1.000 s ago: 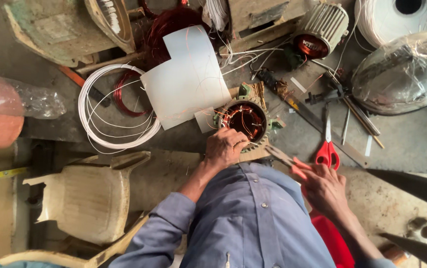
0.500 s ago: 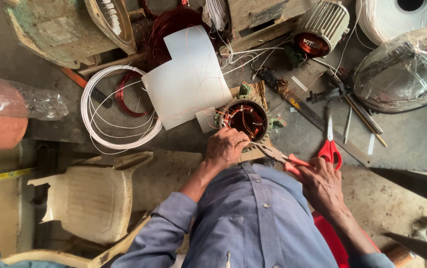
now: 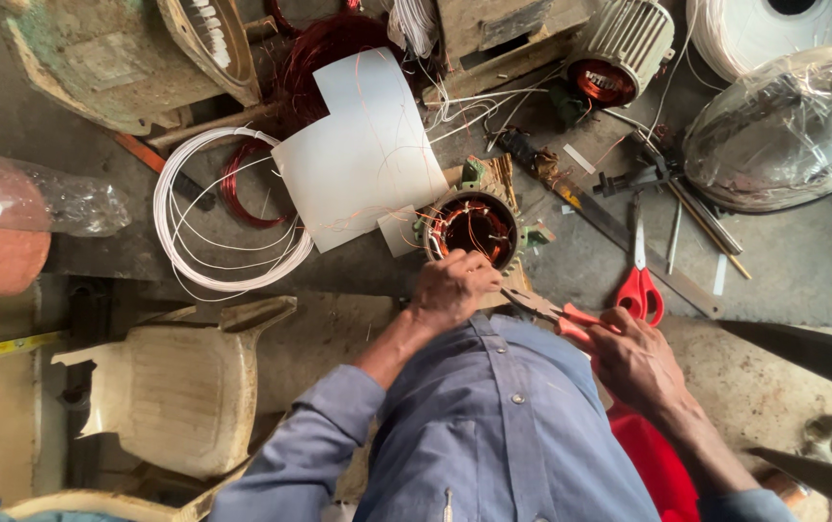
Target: The person winds copper wire into the slots of a motor stator held on the workbench, pressing and guiding the wire coils by hand into place. They occasionally use pliers and scissors to trim and adjust wire ends while continuing to seat the windings around the stator.
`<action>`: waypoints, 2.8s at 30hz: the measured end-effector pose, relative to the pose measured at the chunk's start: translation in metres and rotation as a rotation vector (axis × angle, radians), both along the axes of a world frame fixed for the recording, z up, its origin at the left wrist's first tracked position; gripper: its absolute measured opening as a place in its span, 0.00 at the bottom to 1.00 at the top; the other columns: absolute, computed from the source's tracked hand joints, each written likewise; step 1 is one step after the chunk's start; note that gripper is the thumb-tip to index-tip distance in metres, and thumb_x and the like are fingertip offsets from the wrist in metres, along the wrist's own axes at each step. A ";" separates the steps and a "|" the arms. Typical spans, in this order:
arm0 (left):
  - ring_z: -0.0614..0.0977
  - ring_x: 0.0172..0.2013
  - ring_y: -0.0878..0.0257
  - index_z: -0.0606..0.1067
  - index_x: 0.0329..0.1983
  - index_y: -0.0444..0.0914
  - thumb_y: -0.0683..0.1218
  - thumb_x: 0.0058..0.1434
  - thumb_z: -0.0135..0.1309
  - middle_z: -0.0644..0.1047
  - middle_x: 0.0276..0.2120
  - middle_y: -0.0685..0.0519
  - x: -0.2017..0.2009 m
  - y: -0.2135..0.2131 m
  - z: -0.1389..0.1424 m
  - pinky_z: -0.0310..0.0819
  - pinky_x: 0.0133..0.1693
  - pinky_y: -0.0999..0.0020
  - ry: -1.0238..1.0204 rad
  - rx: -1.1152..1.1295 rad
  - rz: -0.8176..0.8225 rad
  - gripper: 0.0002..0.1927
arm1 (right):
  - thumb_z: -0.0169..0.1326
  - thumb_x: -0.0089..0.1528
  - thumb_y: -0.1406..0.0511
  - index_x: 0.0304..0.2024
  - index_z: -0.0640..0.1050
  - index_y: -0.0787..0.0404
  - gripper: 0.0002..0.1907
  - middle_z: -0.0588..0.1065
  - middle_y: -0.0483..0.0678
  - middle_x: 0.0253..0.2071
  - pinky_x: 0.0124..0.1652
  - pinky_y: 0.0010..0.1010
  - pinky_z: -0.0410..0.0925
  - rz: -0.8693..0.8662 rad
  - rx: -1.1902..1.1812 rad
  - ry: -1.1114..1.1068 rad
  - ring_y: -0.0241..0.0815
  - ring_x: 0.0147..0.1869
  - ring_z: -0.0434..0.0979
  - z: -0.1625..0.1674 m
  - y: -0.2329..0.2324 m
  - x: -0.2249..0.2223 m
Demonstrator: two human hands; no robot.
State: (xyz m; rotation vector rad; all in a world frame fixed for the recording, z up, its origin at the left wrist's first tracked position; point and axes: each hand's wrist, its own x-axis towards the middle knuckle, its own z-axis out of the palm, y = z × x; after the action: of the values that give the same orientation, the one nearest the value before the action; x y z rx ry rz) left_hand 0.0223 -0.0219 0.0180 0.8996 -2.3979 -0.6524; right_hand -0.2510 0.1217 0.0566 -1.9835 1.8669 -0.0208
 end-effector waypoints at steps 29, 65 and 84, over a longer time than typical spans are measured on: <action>0.83 0.31 0.54 0.77 0.33 0.47 0.46 0.58 0.54 0.80 0.32 0.55 -0.007 0.000 0.002 0.76 0.31 0.58 0.097 0.174 0.180 0.02 | 0.60 0.55 0.63 0.53 0.79 0.47 0.22 0.74 0.53 0.52 0.51 0.47 0.70 -0.348 -0.057 -0.031 0.56 0.56 0.74 -0.120 0.026 -0.077; 0.80 0.31 0.52 0.76 0.31 0.45 0.46 0.57 0.56 0.77 0.28 0.52 -0.020 0.010 -0.005 0.73 0.32 0.55 0.040 0.090 0.268 0.02 | 0.64 0.58 0.63 0.36 0.85 0.58 0.06 0.79 0.49 0.32 0.36 0.37 0.71 -0.366 -0.315 -0.424 0.46 0.32 0.81 -0.044 -0.064 0.091; 0.81 0.31 0.51 0.76 0.31 0.45 0.46 0.57 0.58 0.78 0.28 0.52 -0.026 0.010 -0.001 0.72 0.32 0.54 0.029 0.108 0.325 0.02 | 0.62 0.62 0.61 0.43 0.80 0.53 0.09 0.78 0.43 0.41 0.46 0.41 0.60 0.009 -0.641 -0.053 0.46 0.44 0.73 -0.022 -0.070 0.087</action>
State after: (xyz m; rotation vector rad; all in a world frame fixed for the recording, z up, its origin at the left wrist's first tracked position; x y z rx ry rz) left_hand -0.0040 -0.0122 0.0168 1.2807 -2.1397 -0.6655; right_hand -0.1641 0.0513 0.0347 -2.3528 1.9769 -0.7464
